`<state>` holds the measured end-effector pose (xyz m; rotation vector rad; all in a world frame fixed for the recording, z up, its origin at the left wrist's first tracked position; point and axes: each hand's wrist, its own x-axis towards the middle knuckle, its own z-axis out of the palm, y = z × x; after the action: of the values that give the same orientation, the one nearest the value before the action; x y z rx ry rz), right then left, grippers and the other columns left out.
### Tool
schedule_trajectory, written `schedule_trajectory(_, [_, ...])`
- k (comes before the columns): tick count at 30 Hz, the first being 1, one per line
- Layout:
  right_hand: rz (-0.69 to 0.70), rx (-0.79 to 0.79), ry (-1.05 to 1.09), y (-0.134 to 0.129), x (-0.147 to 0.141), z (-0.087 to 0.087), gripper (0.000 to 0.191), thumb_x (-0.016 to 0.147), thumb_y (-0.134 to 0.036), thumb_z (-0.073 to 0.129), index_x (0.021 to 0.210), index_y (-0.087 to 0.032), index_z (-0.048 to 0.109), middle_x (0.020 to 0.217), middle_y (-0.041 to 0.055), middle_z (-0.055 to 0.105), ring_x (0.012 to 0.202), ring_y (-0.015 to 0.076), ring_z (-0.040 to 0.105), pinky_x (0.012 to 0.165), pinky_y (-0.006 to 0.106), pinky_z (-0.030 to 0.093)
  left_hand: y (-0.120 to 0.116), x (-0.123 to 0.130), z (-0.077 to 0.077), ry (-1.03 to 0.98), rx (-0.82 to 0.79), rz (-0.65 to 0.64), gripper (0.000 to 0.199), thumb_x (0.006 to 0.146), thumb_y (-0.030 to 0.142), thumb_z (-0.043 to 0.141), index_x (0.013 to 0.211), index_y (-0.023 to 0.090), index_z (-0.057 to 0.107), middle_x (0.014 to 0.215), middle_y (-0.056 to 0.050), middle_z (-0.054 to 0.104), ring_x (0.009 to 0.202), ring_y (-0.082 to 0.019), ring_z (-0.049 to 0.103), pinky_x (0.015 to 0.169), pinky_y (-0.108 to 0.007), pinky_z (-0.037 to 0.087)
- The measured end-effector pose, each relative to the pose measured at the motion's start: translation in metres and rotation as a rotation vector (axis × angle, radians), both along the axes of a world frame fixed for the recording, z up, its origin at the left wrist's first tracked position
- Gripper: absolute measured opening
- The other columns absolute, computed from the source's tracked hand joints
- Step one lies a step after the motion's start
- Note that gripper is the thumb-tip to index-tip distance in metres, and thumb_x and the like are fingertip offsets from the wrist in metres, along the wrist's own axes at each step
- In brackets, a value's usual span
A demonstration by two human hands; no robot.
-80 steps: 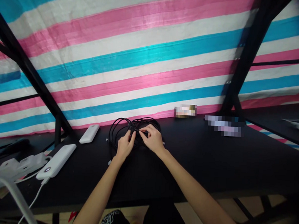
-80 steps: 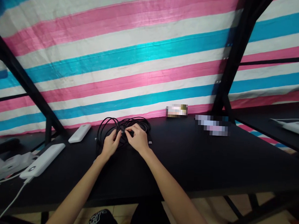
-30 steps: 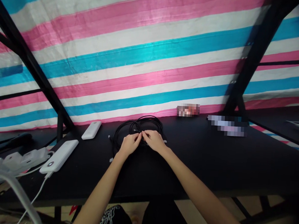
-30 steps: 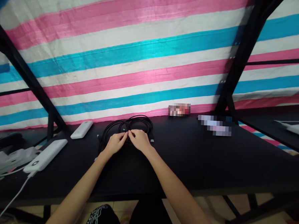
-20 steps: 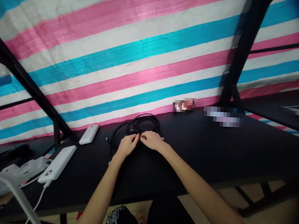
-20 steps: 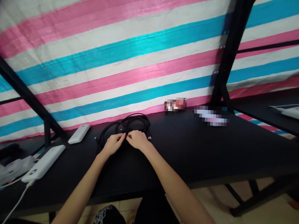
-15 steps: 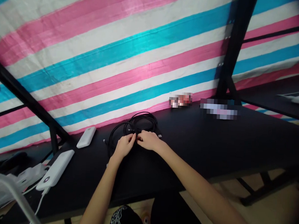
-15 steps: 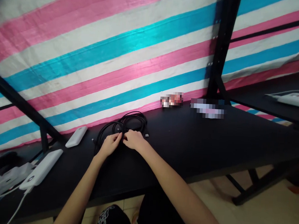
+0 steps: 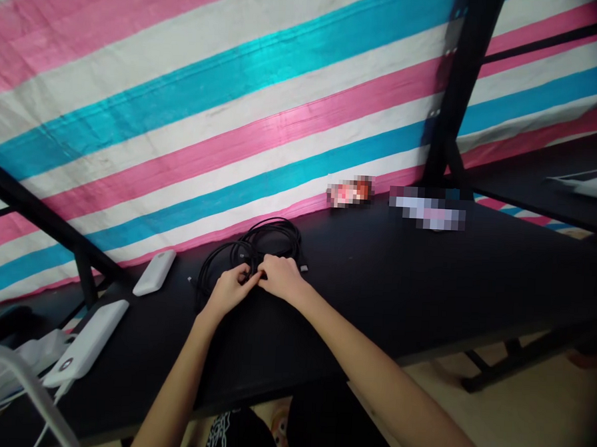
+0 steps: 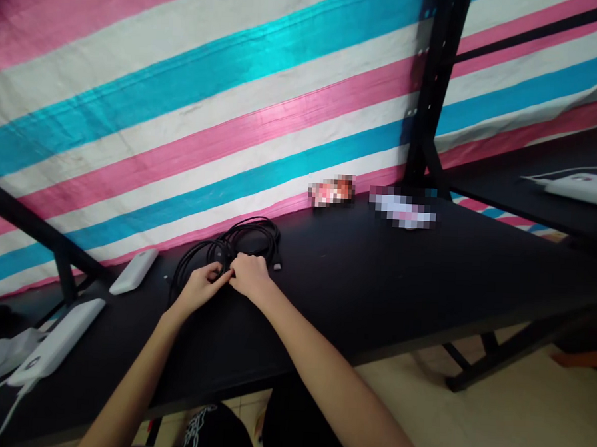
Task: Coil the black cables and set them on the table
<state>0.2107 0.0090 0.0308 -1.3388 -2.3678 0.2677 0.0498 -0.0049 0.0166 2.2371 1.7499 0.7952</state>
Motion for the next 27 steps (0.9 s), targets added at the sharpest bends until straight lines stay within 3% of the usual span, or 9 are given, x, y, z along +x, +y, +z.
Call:
schedule_trajectory(3, [-0.036,-0.039,0.112,0.004,-0.002,-0.003,0.022,0.078,-0.043,0.058,0.083,-0.025,0.070,0.085,0.0023,0.069,0.082,0.0200,0.064,0.065,0.027,0.040,0.001,-0.005,0.002,-0.178,0.083,0.064,0.032,0.084,0.046,0.042,0.064,0.021,0.039,0.044,0.008,0.037,0.039,-0.007,0.035,0.043,-0.020,0.024])
schedule_trajectory(8, [-0.121,0.024,0.338,0.006,-0.006,-0.004,0.023,0.079,-0.046,0.056,0.079,-0.028,0.070,0.085,-0.0007,0.070,0.080,0.0176,0.063,0.062,0.025,0.038,-0.002,-0.005,0.011,-0.449,0.393,0.239,0.029,0.088,0.041,0.036,0.069,0.021,0.042,0.042,0.008,0.037,0.036,-0.007,0.036,0.040,-0.019,0.027])
schedule_trajectory(14, [-0.308,0.252,0.668,0.001,-0.003,0.006,0.026,0.086,-0.042,0.047,0.083,-0.026,0.066,0.082,-0.0022,0.070,0.076,0.0159,0.063,0.062,0.024,0.037,-0.009,0.000,0.013,-0.462,0.700,0.395,0.029,0.091,0.035,0.030,0.074,0.018,0.046,0.044,0.007,0.039,0.037,-0.006,0.037,0.042,-0.018,0.030])
schedule_trajectory(19, [-0.292,0.308,0.685,-0.001,0.003,0.016,0.034,0.090,-0.042,0.039,0.087,-0.022,0.066,0.082,0.0022,0.068,0.082,0.0179,0.057,0.075,0.026,0.037,-0.010,0.001,0.005,-0.364,0.676,0.317,0.025,0.089,0.032,0.031,0.077,0.019,0.048,0.048,0.006,0.045,0.040,-0.007,0.041,0.045,-0.019,0.031])
schedule_trajectory(23, [-0.158,0.272,0.554,-0.001,0.001,0.017,0.030,0.090,-0.038,0.041,0.086,-0.021,0.066,0.093,0.0041,0.065,0.096,0.0202,0.051,0.086,0.031,0.033,-0.011,0.002,0.006,-0.235,0.509,0.290,0.027,0.089,0.034,0.032,0.080,0.018,0.052,0.052,0.004,0.050,0.046,-0.009,0.047,0.051,-0.020,0.033])
schedule_trajectory(27, [0.011,0.186,0.559,0.004,-0.005,0.007,0.029,0.090,-0.034,0.041,0.086,-0.020,0.065,0.097,0.0049,0.062,0.096,0.0173,0.053,0.084,0.028,0.036,-0.012,0.002,0.008,-0.246,0.514,0.345,0.030,0.090,0.034,0.030,0.079,0.018,0.052,0.052,0.003,0.049,0.046,-0.009,0.045,0.051,-0.020,0.032])
